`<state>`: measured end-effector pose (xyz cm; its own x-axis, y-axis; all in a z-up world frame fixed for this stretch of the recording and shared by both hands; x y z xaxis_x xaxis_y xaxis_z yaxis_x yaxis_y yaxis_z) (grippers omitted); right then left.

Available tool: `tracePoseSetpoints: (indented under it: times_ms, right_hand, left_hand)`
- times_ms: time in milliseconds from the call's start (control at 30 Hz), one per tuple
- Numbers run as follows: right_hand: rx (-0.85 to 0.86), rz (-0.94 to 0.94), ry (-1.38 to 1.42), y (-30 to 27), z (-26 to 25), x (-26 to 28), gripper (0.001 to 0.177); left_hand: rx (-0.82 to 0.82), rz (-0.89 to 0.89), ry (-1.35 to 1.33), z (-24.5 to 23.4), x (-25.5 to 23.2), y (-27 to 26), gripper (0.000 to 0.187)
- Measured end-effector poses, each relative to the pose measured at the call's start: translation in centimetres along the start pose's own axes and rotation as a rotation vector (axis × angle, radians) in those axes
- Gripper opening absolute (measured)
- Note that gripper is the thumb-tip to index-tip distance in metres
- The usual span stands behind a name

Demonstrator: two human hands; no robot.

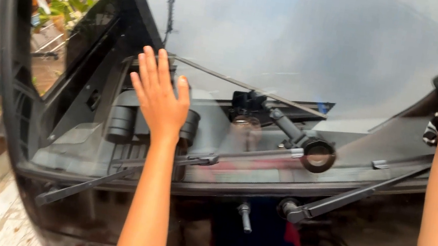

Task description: Cleaning the front windshield of a van with a cloth.

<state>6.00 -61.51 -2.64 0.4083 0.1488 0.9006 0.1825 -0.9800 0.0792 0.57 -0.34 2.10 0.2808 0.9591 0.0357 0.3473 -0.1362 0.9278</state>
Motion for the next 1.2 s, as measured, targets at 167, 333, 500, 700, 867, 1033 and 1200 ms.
tracePoseSetpoints:
  times_ms: [167,333,500,700,867,1033,1200]
  right_hand:
    - [-0.155,-0.651,-0.002,-8.7,2.2,7.1,0.059]
    - [0.043,-0.912,0.034,-26.8,0.2,12.7,0.061]
    - [0.086,-1.281,0.148,-41.1,-0.3,12.6,0.061]
    - [0.189,-1.589,0.301,-50.0,-1.2,9.5,0.051]
    - [0.252,-1.719,0.325,-48.2,-1.3,10.1,0.050]
    - [0.264,-1.627,0.317,-42.7,-1.8,11.5,0.060]
    - [0.194,-1.457,0.292,-33.0,-2.3,11.6,0.063]
  left_hand:
    - [-0.009,-0.004,-0.008,0.0,-0.2,0.0,0.066]
    - [0.005,-0.022,-0.066,-0.1,0.0,-0.1,0.062]
    - [0.010,-0.016,-0.115,0.2,0.5,-0.2,0.058]
    - [-0.129,-0.016,-0.366,0.1,1.3,-0.7,0.064]
    - [-0.090,-0.001,-0.277,0.0,1.1,-0.7,0.062]
    - [-0.047,0.005,-0.147,0.1,1.0,-0.5,0.058]
    - [-0.045,0.012,-0.136,-0.1,0.8,-0.6,0.057]
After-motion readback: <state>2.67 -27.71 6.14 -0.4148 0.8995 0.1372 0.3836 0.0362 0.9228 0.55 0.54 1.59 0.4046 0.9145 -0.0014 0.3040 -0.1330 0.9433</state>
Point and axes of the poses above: each hand's wrist, its own y-axis towards the middle knuckle, its own z-axis out of the palm, x = y × z, the point moved 2 cm from there along y, towards the middle knuckle, and after that the axes turned 14 degrees about z, right-handed, at the moved point
